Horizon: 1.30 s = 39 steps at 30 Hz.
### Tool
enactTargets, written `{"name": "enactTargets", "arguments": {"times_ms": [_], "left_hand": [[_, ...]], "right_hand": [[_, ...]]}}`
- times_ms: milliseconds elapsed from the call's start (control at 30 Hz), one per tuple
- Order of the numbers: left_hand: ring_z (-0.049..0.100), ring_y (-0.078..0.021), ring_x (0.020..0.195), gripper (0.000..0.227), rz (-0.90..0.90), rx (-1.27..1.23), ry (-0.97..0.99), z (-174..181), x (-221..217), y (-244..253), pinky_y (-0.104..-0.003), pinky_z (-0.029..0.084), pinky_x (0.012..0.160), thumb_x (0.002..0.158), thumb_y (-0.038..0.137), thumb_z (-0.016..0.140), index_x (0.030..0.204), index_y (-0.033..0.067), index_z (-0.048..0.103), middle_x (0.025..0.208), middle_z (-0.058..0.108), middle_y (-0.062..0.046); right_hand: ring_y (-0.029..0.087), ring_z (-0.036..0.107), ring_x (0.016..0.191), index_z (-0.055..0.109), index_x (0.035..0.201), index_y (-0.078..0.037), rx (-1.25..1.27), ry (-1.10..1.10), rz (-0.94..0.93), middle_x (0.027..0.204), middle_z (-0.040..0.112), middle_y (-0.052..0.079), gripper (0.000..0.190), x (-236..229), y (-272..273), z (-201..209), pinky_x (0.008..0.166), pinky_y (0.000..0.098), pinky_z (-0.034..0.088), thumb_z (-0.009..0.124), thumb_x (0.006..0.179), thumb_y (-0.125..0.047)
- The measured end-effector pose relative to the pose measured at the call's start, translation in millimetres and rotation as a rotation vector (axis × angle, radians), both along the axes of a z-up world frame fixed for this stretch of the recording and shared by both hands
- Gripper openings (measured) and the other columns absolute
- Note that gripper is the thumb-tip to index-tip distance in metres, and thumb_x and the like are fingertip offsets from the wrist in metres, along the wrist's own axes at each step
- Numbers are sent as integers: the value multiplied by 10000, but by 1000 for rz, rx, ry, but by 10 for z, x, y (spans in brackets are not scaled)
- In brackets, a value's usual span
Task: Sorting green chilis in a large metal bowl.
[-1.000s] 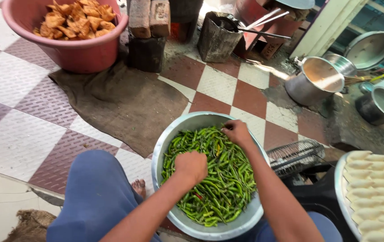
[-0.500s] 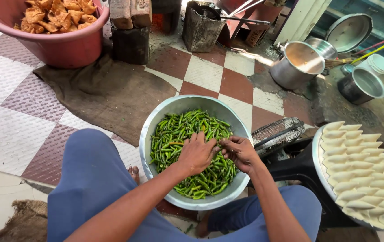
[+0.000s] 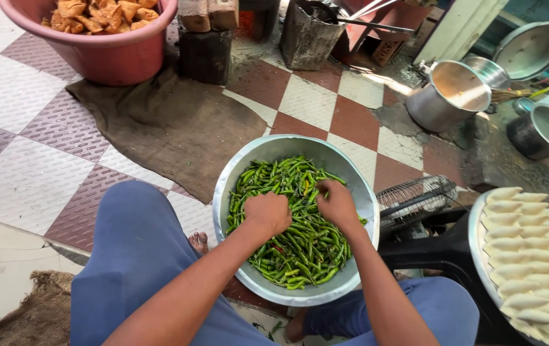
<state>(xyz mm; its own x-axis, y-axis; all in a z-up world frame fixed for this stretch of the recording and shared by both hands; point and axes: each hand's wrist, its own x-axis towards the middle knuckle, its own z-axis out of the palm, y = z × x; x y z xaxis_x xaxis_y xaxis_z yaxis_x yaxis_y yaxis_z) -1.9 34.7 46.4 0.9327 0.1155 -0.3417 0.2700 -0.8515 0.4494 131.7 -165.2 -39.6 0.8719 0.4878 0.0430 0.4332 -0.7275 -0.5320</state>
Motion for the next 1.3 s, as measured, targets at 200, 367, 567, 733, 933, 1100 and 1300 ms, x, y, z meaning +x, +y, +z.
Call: {"name": "enactTargets", "arguments": {"times_ms": [200,367,567,733,933,1100,1300], "left_hand": [[722,-360,1055,274,7,36,7,-219,130,97,-486,582,881,874,220,641,1086,111,775,1157,736,-156],[637,-365,1222,449,51,14,-55,-285,130,236,-510,548,971,883,214,668,1310,82,621,1338,634,-173],[320,-412,1391,882,-182,-93,65,-414,11,180,-678,349,1051,783,217,785,1558,303,375,1591,284,-127],[641,-373,1216,422,-264,43,-90,-1281,271,59,-497,557,985,789,76,734,1204,150,712,1315,662,-155],[821,-376,902,350,-218,-419,185,-444,227,254,-463,665,835,764,-4,622,1079,113,721,1031,773,-215],[704,-365,1086,528,-195,-317,29,-550,276,401,-466,592,933,752,19,637,1233,223,708,1194,700,-145],[595,-394,1197,605,-83,-119,-158,-485,223,576,-501,505,992,799,169,724,1379,177,550,1322,585,-158]], "right_hand": [[402,622,1067,599,1380,-167,-212,72,48,1235,621,220,620,190,703,-90,901,489,494,768,812,-349],[392,591,1100,670,1271,-140,-383,-40,94,1202,614,201,469,-246,469,-220,946,487,468,747,832,-287],[353,644,1031,763,1105,-128,-207,19,356,1030,697,138,299,-600,-160,294,934,442,509,730,811,-171],[289,726,951,767,1076,-130,86,248,167,1045,744,106,296,-247,-573,447,855,396,560,705,786,-124],[275,736,922,768,1051,-71,32,29,108,1031,773,145,286,333,51,345,843,373,568,628,804,-102],[278,733,913,731,1116,-89,105,99,126,1008,759,146,358,826,944,-397,833,382,570,738,784,-224],[218,720,767,788,1020,-60,21,130,121,884,771,97,304,872,912,-182,729,373,575,789,824,-291]]}}
